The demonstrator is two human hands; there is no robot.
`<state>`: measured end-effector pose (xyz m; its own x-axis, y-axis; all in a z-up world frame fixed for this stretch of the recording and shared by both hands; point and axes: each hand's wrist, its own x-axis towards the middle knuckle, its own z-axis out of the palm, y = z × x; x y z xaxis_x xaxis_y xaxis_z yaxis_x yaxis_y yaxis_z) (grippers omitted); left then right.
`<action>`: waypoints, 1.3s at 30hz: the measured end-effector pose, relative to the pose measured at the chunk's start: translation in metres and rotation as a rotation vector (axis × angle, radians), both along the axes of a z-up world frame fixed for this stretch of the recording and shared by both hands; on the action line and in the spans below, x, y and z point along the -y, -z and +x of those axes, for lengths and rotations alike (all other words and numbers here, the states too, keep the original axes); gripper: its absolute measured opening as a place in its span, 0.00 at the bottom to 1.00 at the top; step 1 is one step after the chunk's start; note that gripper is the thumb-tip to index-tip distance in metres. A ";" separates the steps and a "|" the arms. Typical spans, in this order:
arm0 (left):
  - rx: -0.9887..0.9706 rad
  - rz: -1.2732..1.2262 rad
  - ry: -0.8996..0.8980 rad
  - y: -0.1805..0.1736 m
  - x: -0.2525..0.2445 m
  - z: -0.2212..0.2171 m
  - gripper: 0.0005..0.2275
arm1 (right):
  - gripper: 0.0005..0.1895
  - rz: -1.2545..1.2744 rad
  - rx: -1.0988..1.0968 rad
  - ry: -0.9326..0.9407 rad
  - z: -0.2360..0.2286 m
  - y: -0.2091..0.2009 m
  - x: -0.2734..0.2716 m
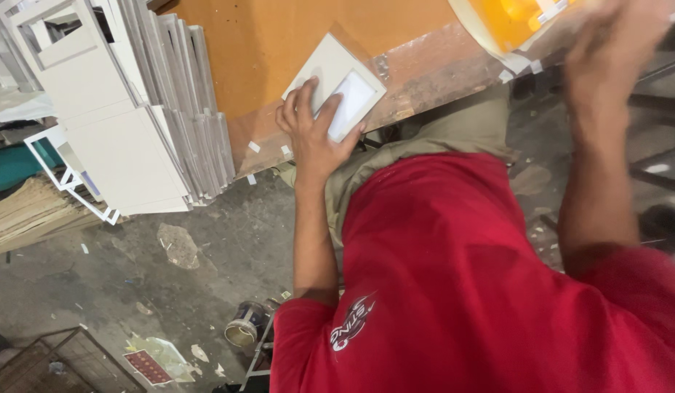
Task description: The person assembles white rectangular frames by hand, aligning pieces and securing them with tape. They repeatedly pick up frames, apply tape to edges, and place completed units into a stack on the table.
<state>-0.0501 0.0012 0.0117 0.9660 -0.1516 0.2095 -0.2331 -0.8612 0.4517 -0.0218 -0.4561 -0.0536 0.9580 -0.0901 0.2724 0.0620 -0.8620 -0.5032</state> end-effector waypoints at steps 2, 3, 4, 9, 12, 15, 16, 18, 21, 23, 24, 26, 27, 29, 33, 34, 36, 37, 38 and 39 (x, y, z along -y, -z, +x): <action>0.024 0.000 0.003 0.001 0.002 0.002 0.22 | 0.13 -0.293 0.056 0.112 -0.001 0.002 0.003; 0.038 -0.003 0.001 0.001 0.003 0.004 0.21 | 0.13 -0.208 0.061 0.119 -0.002 0.000 0.004; 0.036 -0.002 -0.005 0.000 0.002 0.002 0.19 | 0.13 -0.116 0.061 0.113 -0.003 -0.003 0.002; 0.065 0.007 -0.020 -0.004 0.008 -0.003 0.11 | 0.11 0.238 0.081 0.110 -0.028 -0.040 -0.035; 0.059 0.015 -0.099 -0.007 0.016 0.000 0.08 | 0.15 0.439 0.092 -0.096 -0.043 -0.057 -0.098; 0.063 0.014 -0.129 -0.009 0.023 0.004 0.08 | 0.21 0.965 -0.290 -0.230 -0.047 -0.066 -0.153; 0.060 0.008 -0.131 -0.009 0.026 0.006 0.08 | 0.23 1.041 -0.321 -0.275 -0.040 -0.064 -0.167; 0.055 -0.004 -0.140 -0.009 0.032 0.008 0.08 | 0.24 0.997 -0.357 -0.328 -0.018 -0.056 -0.185; 0.053 -0.059 -0.163 -0.011 0.038 0.011 0.07 | 0.23 0.882 -0.395 -0.439 0.018 -0.043 -0.202; 0.075 -0.080 -0.175 -0.012 0.041 0.014 0.07 | 0.21 0.814 -0.397 -0.483 0.032 -0.040 -0.209; 0.084 -0.091 -0.185 -0.013 0.042 0.014 0.07 | 0.21 0.793 -0.395 -0.489 0.037 -0.041 -0.211; 0.097 -0.099 -0.191 -0.013 0.043 0.016 0.07 | 0.21 0.769 -0.408 -0.490 0.048 -0.043 -0.213; 0.101 -0.103 -0.195 -0.013 0.043 0.015 0.06 | 0.21 0.767 -0.424 -0.486 0.054 -0.044 -0.214; 0.094 -0.106 -0.199 -0.012 0.042 0.014 0.06 | 0.18 0.757 -0.468 -0.504 0.059 -0.047 -0.217; 0.091 -0.124 -0.176 -0.007 0.040 0.013 0.06 | 0.14 0.726 -0.586 -0.529 0.064 -0.050 -0.218; 0.075 -0.129 -0.172 -0.006 0.040 0.012 0.06 | 0.14 0.719 -0.618 -0.520 0.065 -0.051 -0.217; 0.043 -0.138 -0.168 -0.004 0.036 0.012 0.06 | 0.15 0.685 -0.686 -0.531 0.066 -0.052 -0.214; 0.038 -0.096 -0.159 -0.005 0.033 0.013 0.06 | 0.16 0.667 -0.719 -0.538 0.067 -0.052 -0.212; 0.033 -0.054 -0.149 -0.006 0.029 0.014 0.08 | 0.15 0.734 -0.741 -0.620 0.066 -0.053 -0.210; 0.028 -0.013 -0.140 -0.008 0.024 0.015 0.10 | 0.14 0.800 -0.762 -0.702 0.065 -0.054 -0.208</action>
<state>-0.0352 -0.0227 0.0197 0.9713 -0.0133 0.2375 -0.1241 -0.8802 0.4581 0.0433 -0.2482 0.0003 0.7554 0.6050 -0.2516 -0.1531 -0.2104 -0.9655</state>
